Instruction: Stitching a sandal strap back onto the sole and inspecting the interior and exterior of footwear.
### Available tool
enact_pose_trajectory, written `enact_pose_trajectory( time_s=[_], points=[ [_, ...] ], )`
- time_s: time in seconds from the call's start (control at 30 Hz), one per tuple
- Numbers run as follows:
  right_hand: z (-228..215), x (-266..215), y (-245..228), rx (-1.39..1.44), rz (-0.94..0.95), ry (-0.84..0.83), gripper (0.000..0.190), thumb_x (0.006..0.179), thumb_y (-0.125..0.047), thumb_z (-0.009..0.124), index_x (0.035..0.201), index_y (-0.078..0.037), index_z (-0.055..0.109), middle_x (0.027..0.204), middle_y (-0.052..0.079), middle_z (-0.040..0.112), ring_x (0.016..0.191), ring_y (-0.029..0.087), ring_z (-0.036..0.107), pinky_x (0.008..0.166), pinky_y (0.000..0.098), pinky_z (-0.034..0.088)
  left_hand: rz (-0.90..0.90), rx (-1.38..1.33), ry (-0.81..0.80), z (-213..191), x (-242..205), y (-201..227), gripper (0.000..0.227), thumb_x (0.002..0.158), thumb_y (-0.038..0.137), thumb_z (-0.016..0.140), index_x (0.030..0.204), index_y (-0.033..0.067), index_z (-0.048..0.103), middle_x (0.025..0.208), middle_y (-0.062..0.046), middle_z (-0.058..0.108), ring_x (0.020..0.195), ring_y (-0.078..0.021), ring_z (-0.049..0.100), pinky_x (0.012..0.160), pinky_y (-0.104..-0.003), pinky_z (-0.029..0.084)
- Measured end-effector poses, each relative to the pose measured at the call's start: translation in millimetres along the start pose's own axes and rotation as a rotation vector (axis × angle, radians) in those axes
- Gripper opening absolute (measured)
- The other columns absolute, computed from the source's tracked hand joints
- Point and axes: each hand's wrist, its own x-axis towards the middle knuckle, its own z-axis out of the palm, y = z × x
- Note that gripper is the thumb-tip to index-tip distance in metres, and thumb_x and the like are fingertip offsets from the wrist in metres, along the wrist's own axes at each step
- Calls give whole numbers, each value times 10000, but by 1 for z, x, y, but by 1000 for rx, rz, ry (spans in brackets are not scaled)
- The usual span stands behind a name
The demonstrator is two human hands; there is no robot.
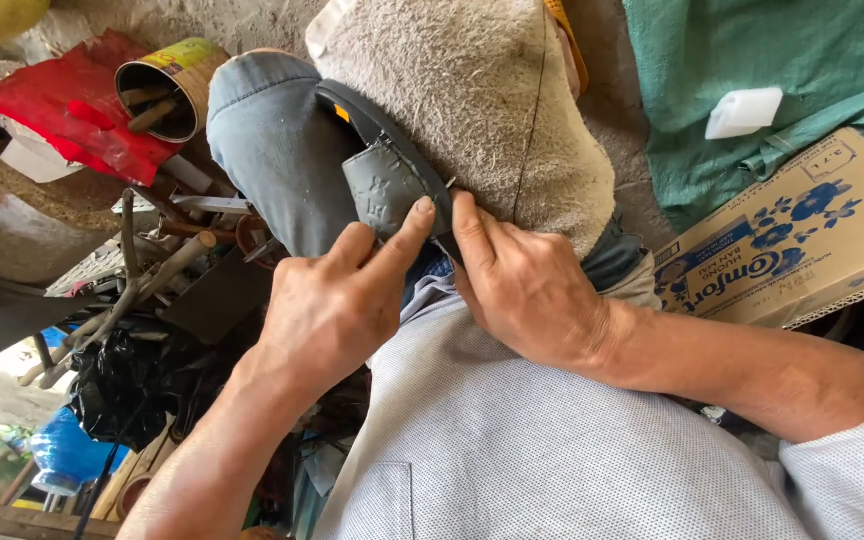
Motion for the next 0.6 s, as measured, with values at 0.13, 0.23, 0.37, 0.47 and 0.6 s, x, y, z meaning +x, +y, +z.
enact_pose_trajectory(
  time_s=[0.13, 0.23, 0.37, 0.47, 0.6],
  points=[
    [-13, 9, -2, 55, 3, 35, 563, 935, -122, 585, 1400, 178, 483, 1125, 279, 737, 814, 329, 742, 648, 402, 599, 59, 28, 27, 1, -1, -15, 577, 933, 16, 610, 1474, 217, 629, 838, 15, 460, 417, -190, 353, 337, -335, 379],
    [-36, 20, -5, 27, -22, -37, 653, 953, -325, 716, 1393, 115, 515, 1161, 229, 744, 881, 293, 752, 681, 370, 613, 84, -93, 15, -6, -13, -27, 604, 968, -50, 535, 1514, 205, 580, 839, 17, 416, 487, -156, 338, 411, -302, 370],
    [-68, 31, 26, 258, -96, -140, 504, 1044, -394, 437, 1247, 31, 616, 1204, 238, 690, 915, 333, 734, 644, 360, 647, -100, -170, 40, -7, -28, -27, 254, 1098, 191, 578, 1313, 62, 535, 881, -62, 649, 677, -230, 632, 596, -356, 456],
    [-77, 10, 81, -46, -88, 60, 167, 1119, -181, 766, 1046, -34, 729, 1221, 158, 757, 1001, 313, 699, 838, 370, 577, -290, -219, -13, -14, -33, -14, 231, 1093, 288, 546, 1153, 66, 522, 794, -49, 660, 659, -265, 649, 541, -401, 435],
    [-75, 7, 96, -536, -65, 320, 339, 1091, -144, 1005, 1311, -1, 790, 1380, 221, 661, 1280, 361, 561, 1050, 470, 540, -379, -339, -77, -20, -26, -7, 245, 1096, 342, 489, 1123, 99, 473, 764, -40, 646, 559, -237, 607, 433, -397, 372]
  ],
)
